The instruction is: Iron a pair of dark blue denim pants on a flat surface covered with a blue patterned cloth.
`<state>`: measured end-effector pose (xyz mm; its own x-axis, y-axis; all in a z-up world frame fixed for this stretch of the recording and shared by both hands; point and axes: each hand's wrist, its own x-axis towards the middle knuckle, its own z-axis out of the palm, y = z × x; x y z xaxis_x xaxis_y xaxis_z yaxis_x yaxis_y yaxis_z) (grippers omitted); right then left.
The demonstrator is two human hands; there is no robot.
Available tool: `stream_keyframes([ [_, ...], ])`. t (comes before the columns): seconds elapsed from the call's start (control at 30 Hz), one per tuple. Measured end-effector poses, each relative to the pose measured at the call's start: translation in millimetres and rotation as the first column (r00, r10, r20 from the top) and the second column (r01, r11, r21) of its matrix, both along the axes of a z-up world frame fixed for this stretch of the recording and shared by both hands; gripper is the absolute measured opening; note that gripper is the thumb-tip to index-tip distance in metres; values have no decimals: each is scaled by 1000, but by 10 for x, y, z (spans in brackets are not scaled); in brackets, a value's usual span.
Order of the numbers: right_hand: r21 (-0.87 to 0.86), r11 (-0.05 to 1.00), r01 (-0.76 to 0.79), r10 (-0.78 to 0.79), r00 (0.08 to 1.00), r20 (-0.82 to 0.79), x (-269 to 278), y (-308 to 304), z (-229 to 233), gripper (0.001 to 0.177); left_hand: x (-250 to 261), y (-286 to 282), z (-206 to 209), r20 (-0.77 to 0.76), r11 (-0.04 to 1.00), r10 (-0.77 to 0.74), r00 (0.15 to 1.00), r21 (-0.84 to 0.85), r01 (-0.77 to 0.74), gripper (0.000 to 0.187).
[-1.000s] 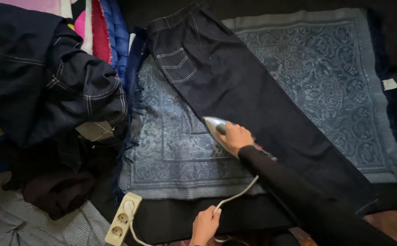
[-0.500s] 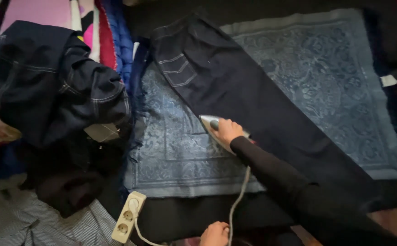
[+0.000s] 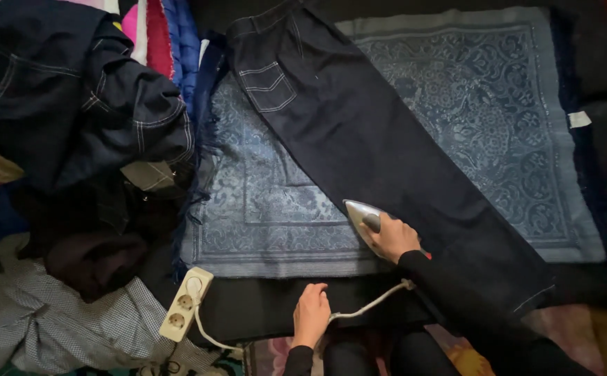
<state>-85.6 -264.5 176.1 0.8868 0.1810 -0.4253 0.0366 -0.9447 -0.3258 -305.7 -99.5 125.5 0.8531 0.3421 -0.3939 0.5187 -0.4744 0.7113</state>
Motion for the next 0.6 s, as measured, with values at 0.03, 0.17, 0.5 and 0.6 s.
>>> stream_keyframes([
  [0.03, -1, 1000, 0, 0, 1000, 0, 12, 13, -36, 56, 14, 15, 2, 0, 1000, 0, 1000, -1, 0, 23],
  [0.17, -36, 999, 1, 0, 1000, 20, 143, 173, -51, 56, 69, 61, 5, -42, 998, 58, 997, -17, -59, 23],
  [0.5, 60, 998, 15, -22, 993, 114, 590, 663, -151, 49, 316, -28, -36, 115, 991, 136, 984, -21, -135, 21],
  [0.6, 29, 998, -51, 47, 990, 133, 427, 379, -304, 49, 402, -98, -127, 193, 993, 111, 975, 10, -115, 20],
])
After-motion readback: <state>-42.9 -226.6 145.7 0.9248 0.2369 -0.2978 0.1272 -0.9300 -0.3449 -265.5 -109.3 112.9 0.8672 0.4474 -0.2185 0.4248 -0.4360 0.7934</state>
